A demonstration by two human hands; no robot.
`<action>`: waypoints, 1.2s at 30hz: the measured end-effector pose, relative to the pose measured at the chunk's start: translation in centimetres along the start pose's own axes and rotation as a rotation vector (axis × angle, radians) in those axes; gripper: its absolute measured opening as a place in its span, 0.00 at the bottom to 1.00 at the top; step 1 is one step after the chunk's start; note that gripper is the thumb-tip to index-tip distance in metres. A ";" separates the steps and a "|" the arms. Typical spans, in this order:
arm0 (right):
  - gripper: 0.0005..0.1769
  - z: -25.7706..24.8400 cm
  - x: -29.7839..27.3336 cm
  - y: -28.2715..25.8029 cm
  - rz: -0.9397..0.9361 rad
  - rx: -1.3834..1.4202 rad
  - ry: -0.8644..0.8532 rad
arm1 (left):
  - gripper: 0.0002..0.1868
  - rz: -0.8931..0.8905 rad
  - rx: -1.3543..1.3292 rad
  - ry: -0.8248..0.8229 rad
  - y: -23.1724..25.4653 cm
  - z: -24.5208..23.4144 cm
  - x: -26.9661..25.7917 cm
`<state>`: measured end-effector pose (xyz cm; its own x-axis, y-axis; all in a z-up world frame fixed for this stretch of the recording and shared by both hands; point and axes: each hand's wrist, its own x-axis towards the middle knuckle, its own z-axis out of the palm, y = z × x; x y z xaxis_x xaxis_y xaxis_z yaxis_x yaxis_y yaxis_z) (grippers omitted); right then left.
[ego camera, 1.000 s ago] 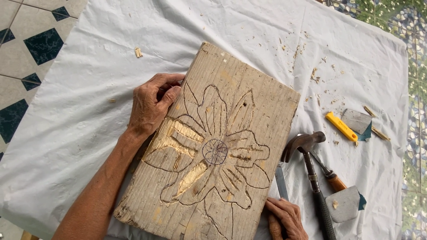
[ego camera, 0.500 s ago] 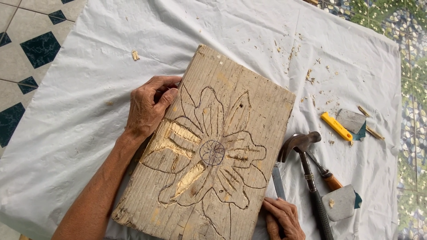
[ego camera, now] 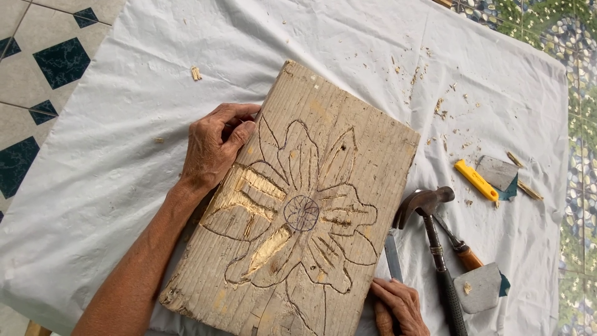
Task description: Carving a floral design into a wooden board using a hammer and chisel
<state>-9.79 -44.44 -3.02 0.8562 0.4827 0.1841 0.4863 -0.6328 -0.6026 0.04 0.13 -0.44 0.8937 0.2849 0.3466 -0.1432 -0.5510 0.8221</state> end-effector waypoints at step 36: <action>0.17 0.6 0.2 -0.1 -0.013 0.027 0.059 | 0.14 -0.012 -0.013 -0.008 0.2 -0.2 0.1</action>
<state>-9.76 -43.90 -3.39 0.8589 0.4542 0.2368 0.4933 -0.6094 -0.6206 0.03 0.15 -0.13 0.8986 0.2855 0.3331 -0.1378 -0.5372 0.8321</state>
